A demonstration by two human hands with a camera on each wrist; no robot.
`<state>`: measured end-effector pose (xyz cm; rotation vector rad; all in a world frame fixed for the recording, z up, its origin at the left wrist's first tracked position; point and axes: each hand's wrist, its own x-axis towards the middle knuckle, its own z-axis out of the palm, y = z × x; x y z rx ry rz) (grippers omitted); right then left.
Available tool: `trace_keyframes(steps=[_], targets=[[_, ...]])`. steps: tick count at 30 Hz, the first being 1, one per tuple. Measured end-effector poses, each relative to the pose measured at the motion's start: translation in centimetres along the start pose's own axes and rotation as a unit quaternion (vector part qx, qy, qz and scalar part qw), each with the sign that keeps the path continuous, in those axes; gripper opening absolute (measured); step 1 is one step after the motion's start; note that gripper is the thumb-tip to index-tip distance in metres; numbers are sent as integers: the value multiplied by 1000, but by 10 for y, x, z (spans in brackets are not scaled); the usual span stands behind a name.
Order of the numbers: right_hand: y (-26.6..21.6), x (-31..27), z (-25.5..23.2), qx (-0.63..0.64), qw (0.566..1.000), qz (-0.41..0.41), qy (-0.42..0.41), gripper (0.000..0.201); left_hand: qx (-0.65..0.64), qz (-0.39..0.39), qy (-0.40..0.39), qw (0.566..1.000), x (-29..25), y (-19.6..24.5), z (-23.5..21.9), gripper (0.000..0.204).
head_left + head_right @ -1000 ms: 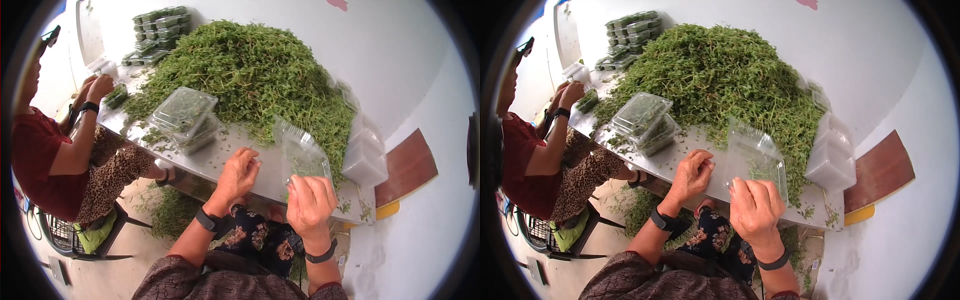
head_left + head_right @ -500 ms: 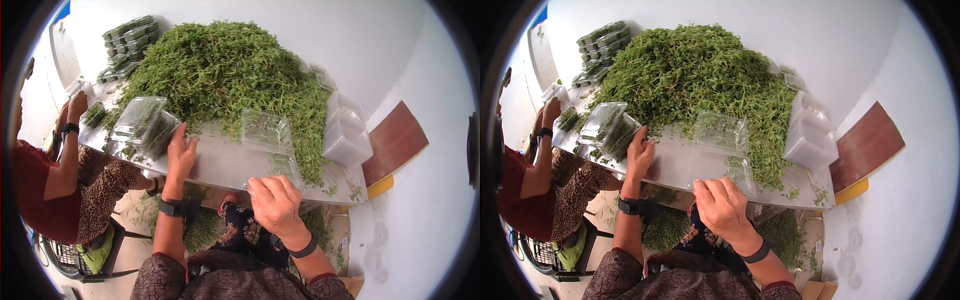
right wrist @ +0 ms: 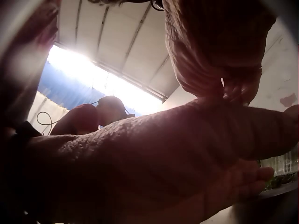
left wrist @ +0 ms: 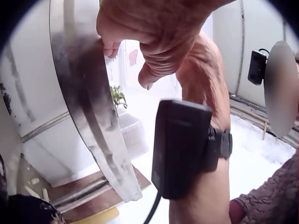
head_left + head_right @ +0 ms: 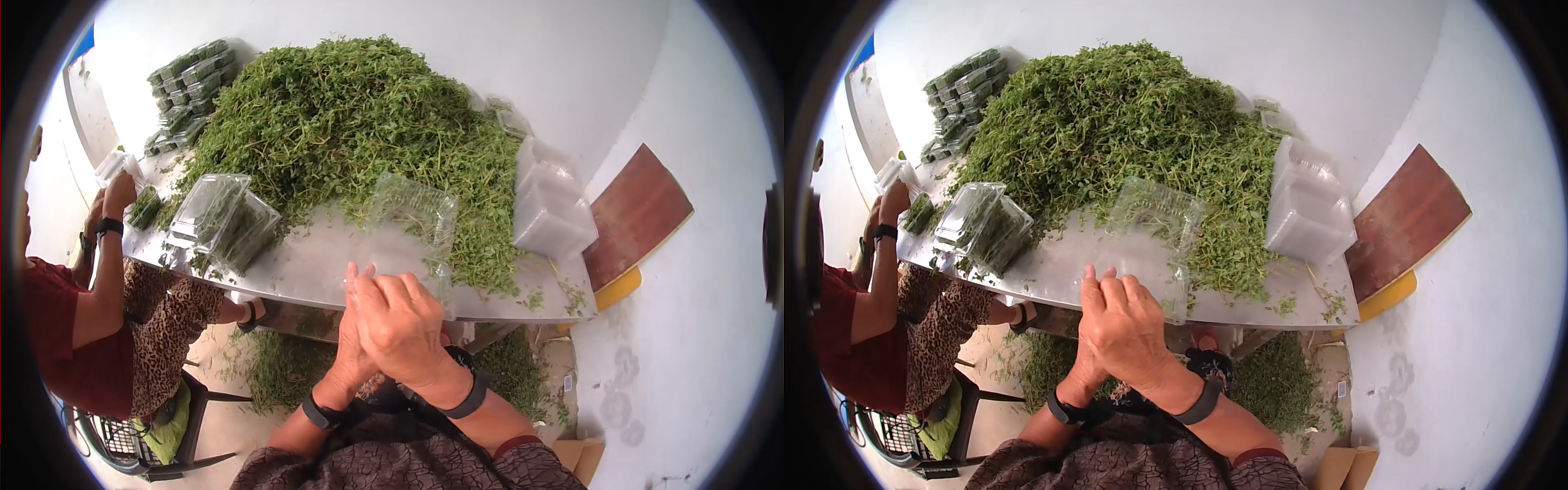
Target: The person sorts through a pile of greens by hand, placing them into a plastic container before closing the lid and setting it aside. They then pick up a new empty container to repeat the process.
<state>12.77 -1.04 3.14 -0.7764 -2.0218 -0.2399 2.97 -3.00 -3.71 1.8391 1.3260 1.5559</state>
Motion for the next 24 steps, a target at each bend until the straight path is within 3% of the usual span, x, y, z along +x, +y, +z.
trace_keyframes(steps=[2,6,12,15,17,24], targets=[[-7,6,7,-13,1000,10,10,27,-33,-9,8,999,1,2,2,86],[-20,7,20,-38,994,63,-85,23,-95,-30,29,995,2,5,4,85],[-28,-3,29,-34,992,13,-124,27,-185,-65,78,978,2,8,7,83],[-30,-1,19,-2,993,-16,-118,35,-229,-85,105,964,2,9,8,82],[-28,0,12,118,988,-53,-84,44,-257,-97,122,954,3,10,8,81],[-9,-5,-35,217,970,-110,-16,31,-348,-147,196,905,3,14,7,79]])
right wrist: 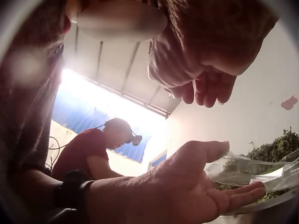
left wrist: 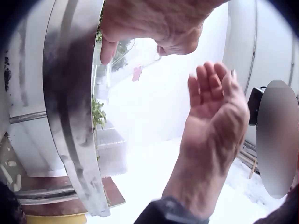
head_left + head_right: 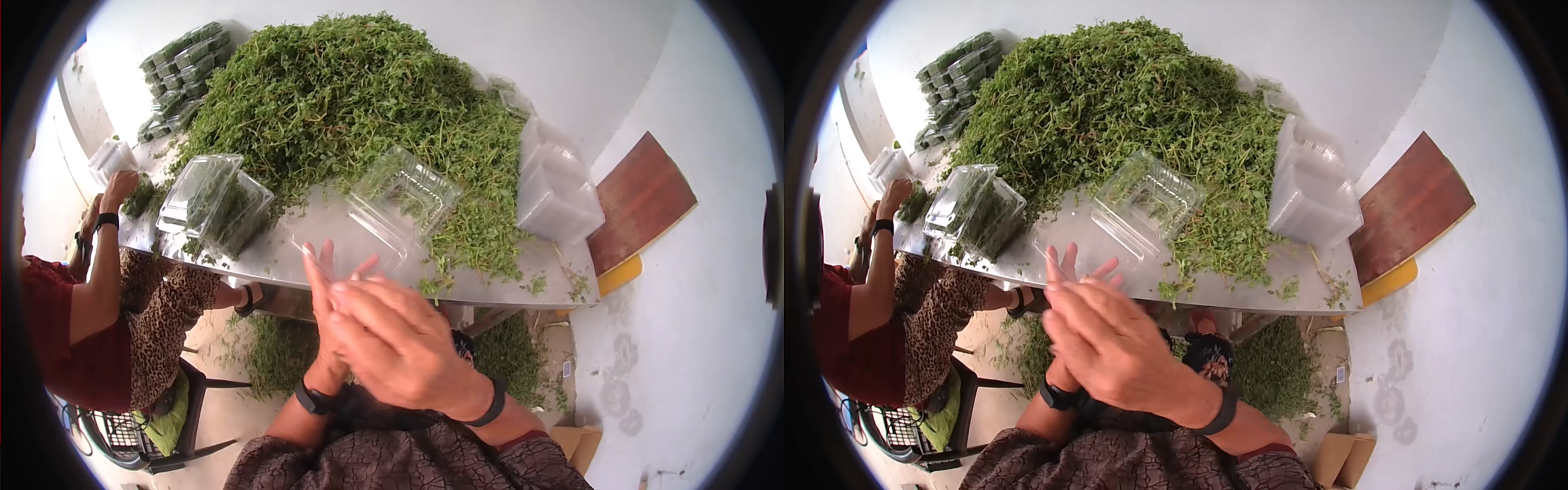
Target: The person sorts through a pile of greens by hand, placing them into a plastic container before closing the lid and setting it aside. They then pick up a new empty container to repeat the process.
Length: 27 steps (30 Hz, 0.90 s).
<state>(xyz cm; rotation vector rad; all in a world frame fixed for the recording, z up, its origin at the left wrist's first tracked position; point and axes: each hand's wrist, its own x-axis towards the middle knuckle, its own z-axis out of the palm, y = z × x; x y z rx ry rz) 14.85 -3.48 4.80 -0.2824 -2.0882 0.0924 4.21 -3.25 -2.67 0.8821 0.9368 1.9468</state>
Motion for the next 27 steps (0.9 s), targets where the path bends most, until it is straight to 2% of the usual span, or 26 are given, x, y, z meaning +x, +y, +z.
trace_keyframes(steps=[1,3,5,6,8,12,13,16,18,19,21,22,24,25,26,27], targets=[[2,-7,-9,-9,1000,20,-13,34,-35,-17,-26,999,7,3,-7,80],[10,-22,-23,-14,999,37,-29,37,-46,-3,-5,999,18,8,-12,77],[24,-40,-29,-61,988,106,-94,41,-33,24,19,999,26,17,-19,71],[30,-45,-29,-61,988,104,-96,41,-35,24,21,999,30,21,-23,71],[41,-54,-28,-52,970,157,-179,41,-25,57,34,998,36,30,-28,70],[67,-62,-23,-13,947,170,-272,49,15,71,55,996,41,38,-36,64],[72,-61,-24,-12,947,169,-271,49,30,73,66,995,40,39,-37,62],[97,-58,-29,-28,934,173,-311,51,46,63,61,995,41,35,-49,61],[122,-57,-37,-100,907,210,-351,51,58,55,60,995,42,36,-54,61],[132,-54,-45,-101,907,210,-350,51,69,48,59,995,43,37,-56,61],[149,-47,-60,-109,886,318,-319,51,57,48,51,996,44,40,-59,62],[152,-43,-65,-111,887,316,-319,51,47,47,44,997,45,41,-60,64],[154,-35,-73,-179,902,311,-240,49,42,42,40,997,47,41,-63,63],[151,-29,-73,-152,914,312,-209,44,39,36,36,998,47,41,-64,62],[148,-24,-70,-153,915,311,-209,44,37,37,37,998,47,42,-65,62],[145,-21,-66,-150,922,268,-235,43,33,26,31,999,45,45,-65,62]])
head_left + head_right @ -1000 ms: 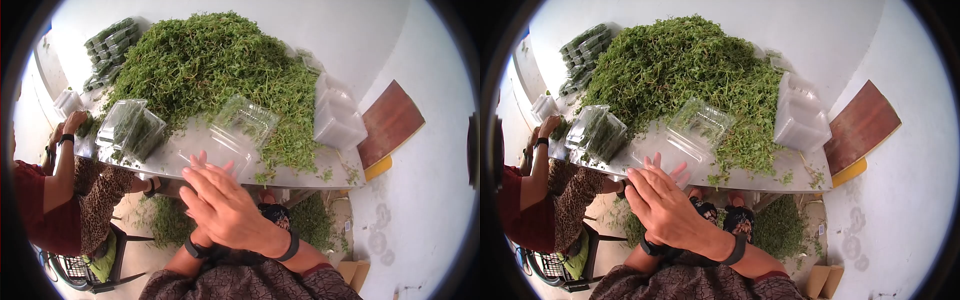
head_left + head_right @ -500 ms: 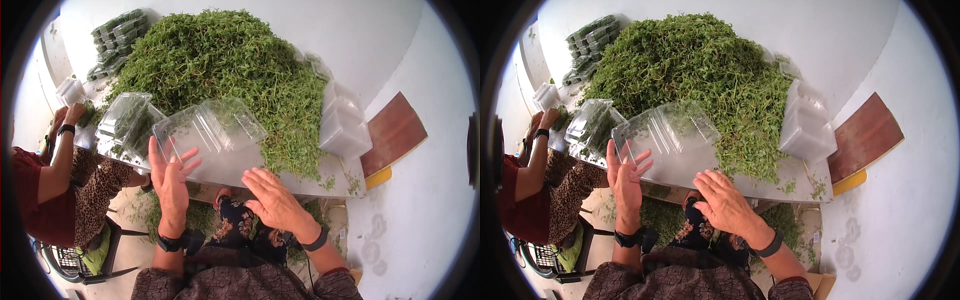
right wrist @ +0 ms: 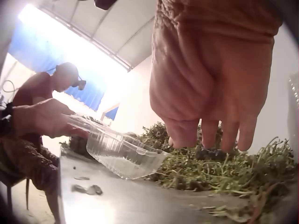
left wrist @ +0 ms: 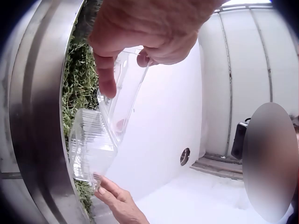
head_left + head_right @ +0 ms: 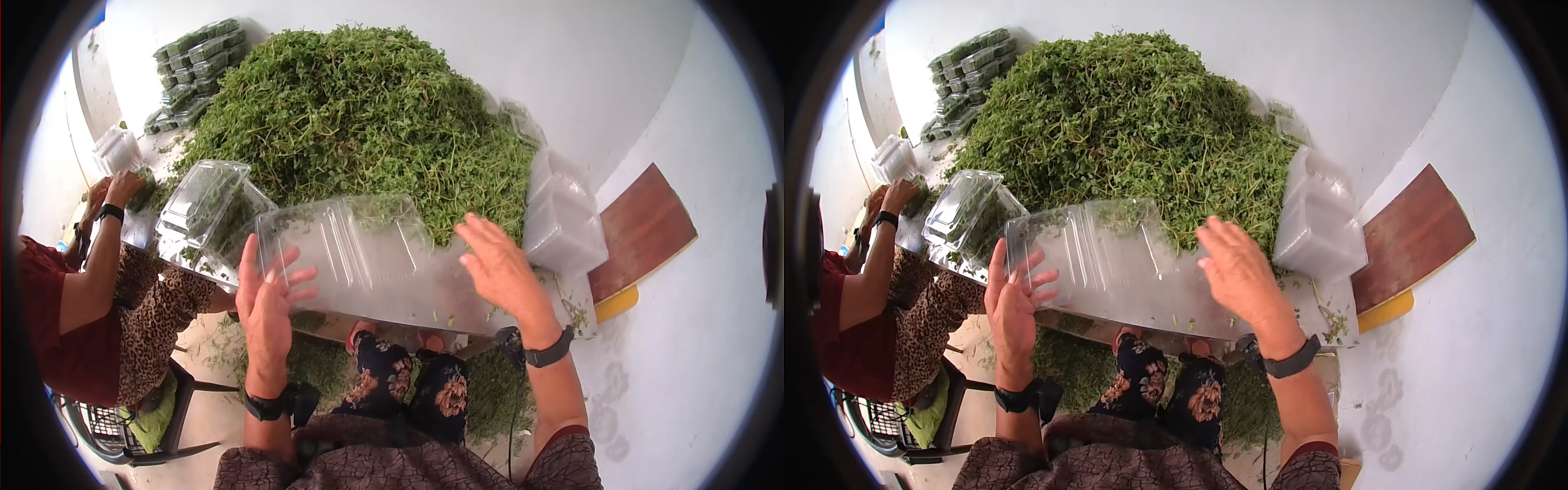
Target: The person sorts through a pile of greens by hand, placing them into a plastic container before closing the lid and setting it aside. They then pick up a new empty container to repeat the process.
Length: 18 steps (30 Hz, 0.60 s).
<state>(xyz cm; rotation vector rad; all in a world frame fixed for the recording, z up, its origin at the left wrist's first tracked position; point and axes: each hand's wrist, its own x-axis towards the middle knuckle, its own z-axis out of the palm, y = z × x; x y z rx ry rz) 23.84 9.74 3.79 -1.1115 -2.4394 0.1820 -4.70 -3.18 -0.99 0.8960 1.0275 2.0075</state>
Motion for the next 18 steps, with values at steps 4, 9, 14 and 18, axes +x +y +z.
trace_keyframes(steps=[4,9,14,18], targets=[[-6,11,16,-14,995,-82,-59,41,14,-25,0,1000,-6,15,-7,62],[-5,33,16,-64,980,-159,-103,39,37,-30,22,999,-18,36,-27,64],[-24,66,37,-62,971,-208,-100,41,44,-42,32,998,-26,40,-38,64],[-32,90,65,-78,966,-226,-102,45,41,-49,63,996,-28,39,-47,63]])
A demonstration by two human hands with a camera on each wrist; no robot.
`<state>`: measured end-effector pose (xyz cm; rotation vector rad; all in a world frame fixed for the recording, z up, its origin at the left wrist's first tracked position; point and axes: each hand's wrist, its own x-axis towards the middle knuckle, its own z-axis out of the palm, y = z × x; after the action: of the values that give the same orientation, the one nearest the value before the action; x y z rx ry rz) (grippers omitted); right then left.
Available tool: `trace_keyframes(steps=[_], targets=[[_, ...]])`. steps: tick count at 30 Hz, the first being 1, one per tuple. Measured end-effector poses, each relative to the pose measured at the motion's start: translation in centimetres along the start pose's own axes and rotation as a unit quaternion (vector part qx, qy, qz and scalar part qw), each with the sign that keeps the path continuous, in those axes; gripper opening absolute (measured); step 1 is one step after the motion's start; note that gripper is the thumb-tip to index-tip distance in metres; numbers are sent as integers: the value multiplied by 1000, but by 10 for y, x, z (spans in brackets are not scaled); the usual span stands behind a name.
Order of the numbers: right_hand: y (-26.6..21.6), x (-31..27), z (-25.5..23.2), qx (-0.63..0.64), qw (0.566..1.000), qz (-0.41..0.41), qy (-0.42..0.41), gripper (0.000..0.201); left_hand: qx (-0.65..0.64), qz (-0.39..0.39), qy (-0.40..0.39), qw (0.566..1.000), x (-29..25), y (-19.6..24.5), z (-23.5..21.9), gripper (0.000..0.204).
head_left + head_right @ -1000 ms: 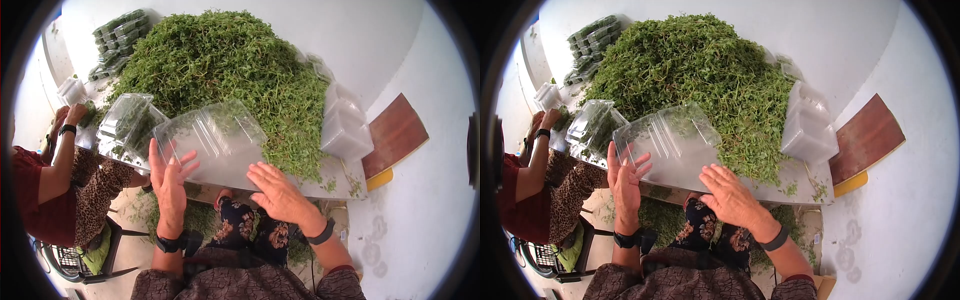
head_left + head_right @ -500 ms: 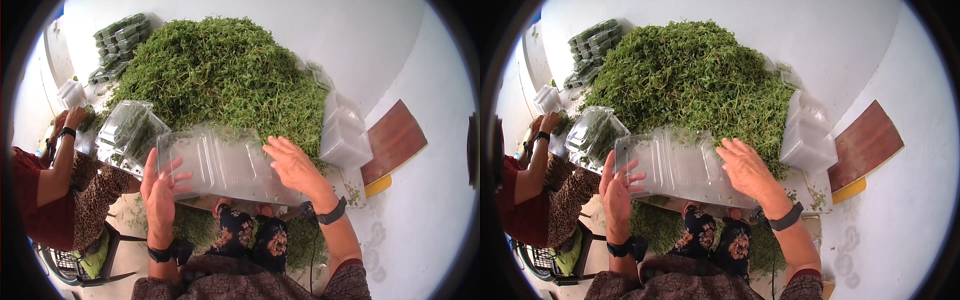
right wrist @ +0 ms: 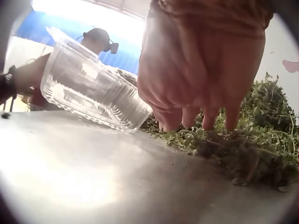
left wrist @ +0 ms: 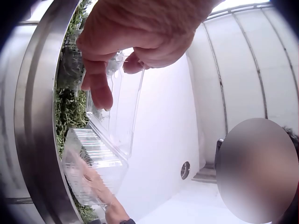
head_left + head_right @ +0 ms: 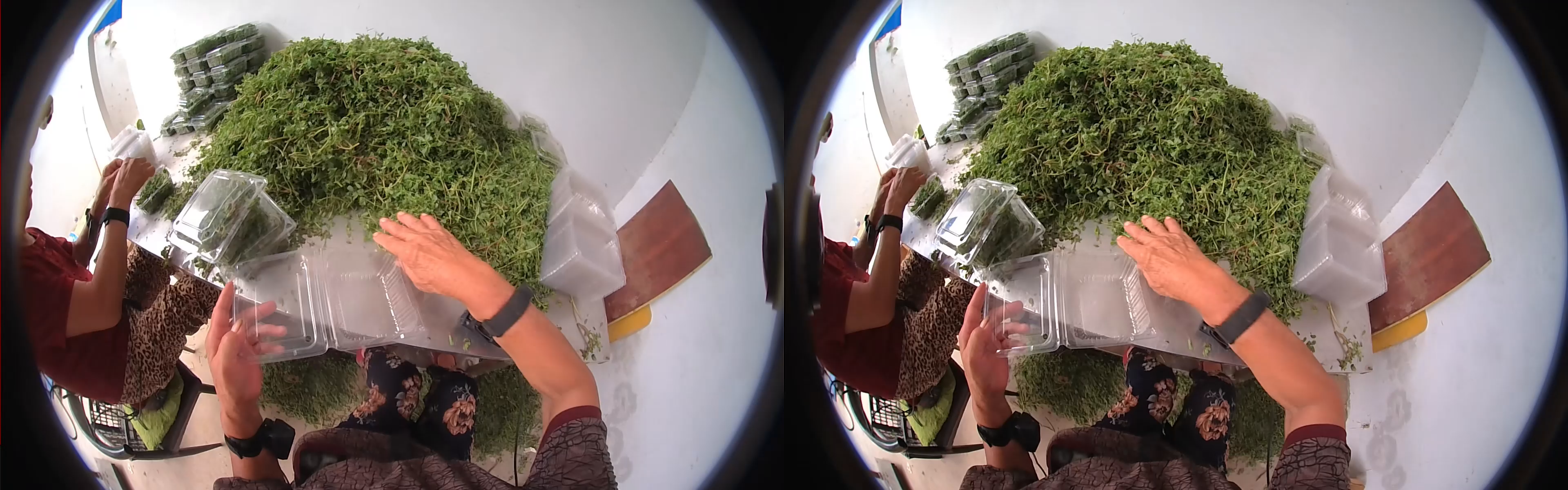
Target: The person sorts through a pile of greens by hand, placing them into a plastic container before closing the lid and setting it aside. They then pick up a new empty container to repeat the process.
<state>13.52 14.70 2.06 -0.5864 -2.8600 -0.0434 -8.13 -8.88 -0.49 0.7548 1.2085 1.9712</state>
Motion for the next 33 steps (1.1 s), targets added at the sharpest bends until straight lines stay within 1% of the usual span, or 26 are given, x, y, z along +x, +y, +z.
trace_keyframes(steps=[1,2,3,5,9,11,12,15,16,18,19,20,22,23,24,25,26,27,28,29,30,31,33], targets=[[0,5,1,10,1000,2,-2,45,6,2,1,1000,1,0,-2,62],[0,9,0,-15,999,14,-39,47,12,2,3,1000,1,0,-4,62],[4,10,2,-14,999,15,-39,47,13,2,2,1000,2,-1,-5,62],[11,10,10,-31,996,31,-83,46,15,0,-13,1000,3,-2,-7,61],[14,-10,-5,-7,993,65,-98,44,23,1,3,1000,7,-2,9,58],[21,-25,-10,-8,992,91,-85,42,23,-5,-27,999,13,-10,10,59],[26,-33,-13,-9,992,93,-86,42,30,12,-32,999,16,-15,11,57],[38,-58,-23,-29,989,130,-65,30,9,18,-47,999,29,-27,15,57],[39,-67,-26,-28,988,133,-67,30,13,34,-67,997,32,-30,15,58],[40,-83,-31,-8,982,189,-26,21,11,28,-55,998,37,-32,25,57],[41,-91,-31,-8,981,191,-27,21,9,26,-41,999,39,-34,30,56],[44,-98,-30,1,979,203,-14,22,7,26,-43,999,41,-36,31,56],[44,-110,-33,9,976,218,-1,23,10,79,-42,996,45,-42,31,54],[42,-115,-35,33,972,233,26,26,10,77,-43,996,45,-45,33,54],[39,-119,-37,57,966,248,53,30,80,126,-24,988,46,-48,36,54],[35,-122,-39,58,965,249,52,30,150,175,-5,973,46,-50,41,55],[30,-125,-42,31,968,244,59,34,103,177,-8,979,45,-51,47,64],[26,-128,-45,3,969,239,67,40,104,175,-8,979,45,-54,49,64],[23,-130,-46,4,969,240,65,40,196,246,24,949,47,-59,51,66],[21,-133,-47,-15,968,243,55,43,285,312,54,905,48,-64,52,67],[19,-135,-48,-33,967,247,46,47,381,349,74,853,50,-64,50,71],[16,-136,-50,-33,967,248,45,47,380,348,74,854,49,-64,51,71],[10,-136,-52,-49,960,275,33,48,480,438,78,756,45,-62,58,67]])
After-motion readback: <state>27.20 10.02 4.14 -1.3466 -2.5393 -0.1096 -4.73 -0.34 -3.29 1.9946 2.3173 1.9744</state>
